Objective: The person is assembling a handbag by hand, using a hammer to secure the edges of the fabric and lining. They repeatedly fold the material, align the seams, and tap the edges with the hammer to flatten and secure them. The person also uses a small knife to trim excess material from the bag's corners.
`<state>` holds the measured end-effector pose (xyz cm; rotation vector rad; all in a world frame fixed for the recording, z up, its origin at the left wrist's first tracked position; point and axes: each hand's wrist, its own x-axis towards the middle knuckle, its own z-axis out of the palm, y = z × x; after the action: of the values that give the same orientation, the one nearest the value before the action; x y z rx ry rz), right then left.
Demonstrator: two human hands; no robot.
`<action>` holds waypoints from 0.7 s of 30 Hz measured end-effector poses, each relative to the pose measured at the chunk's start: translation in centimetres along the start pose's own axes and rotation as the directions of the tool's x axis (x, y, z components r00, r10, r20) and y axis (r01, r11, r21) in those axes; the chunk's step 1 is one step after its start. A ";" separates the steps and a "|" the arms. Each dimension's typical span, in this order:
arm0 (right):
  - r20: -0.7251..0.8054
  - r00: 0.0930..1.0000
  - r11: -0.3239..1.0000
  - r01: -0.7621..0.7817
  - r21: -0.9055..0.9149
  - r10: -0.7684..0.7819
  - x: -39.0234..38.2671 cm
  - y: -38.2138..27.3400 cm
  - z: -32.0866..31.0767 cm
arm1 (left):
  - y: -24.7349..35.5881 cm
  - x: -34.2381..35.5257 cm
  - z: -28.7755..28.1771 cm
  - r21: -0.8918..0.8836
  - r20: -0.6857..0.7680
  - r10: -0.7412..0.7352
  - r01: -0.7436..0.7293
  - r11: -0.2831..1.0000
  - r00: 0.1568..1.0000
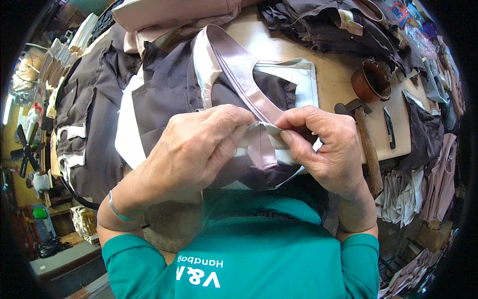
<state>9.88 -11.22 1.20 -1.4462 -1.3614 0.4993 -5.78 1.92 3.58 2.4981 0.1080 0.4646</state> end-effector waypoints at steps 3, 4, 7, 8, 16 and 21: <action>0.008 1.000 1.000 0.025 0.001 -0.025 0.0 0.0 0.0 | 0.6 0.4 0.1 -0.162 0.013 -0.103 0.104 0.981 0.995; 0.005 0.999 0.999 0.051 -0.013 -0.051 0.0 0.2 0.0 | 0.5 0.4 0.1 -0.196 0.045 -0.147 0.153 0.968 0.988; 0.034 0.995 0.995 0.093 -0.017 -0.093 -0.1 0.6 0.0 | 0.5 0.3 0.2 -0.255 0.069 -0.220 0.230 0.939 0.973; 0.032 0.994 0.994 0.106 -0.026 -0.106 -0.2 0.7 0.0 | 0.7 0.3 0.1 -0.261 0.071 -0.225 0.236 0.936 0.972; -0.004 0.990 0.990 0.142 -0.006 -0.142 -0.3 1.0 0.5 | -0.2 -0.2 1.0 -0.129 -0.055 -0.004 -0.003 0.992 0.998; 0.030 0.989 0.990 0.142 0.010 -0.142 -0.2 1.6 0.3 | 0.3 -0.6 0.5 -0.368 -0.017 -0.313 0.285 0.885 0.950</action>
<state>10.32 -11.01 -0.34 -1.3290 -1.4737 0.4357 -6.16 1.27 3.16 2.0545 0.3974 0.4073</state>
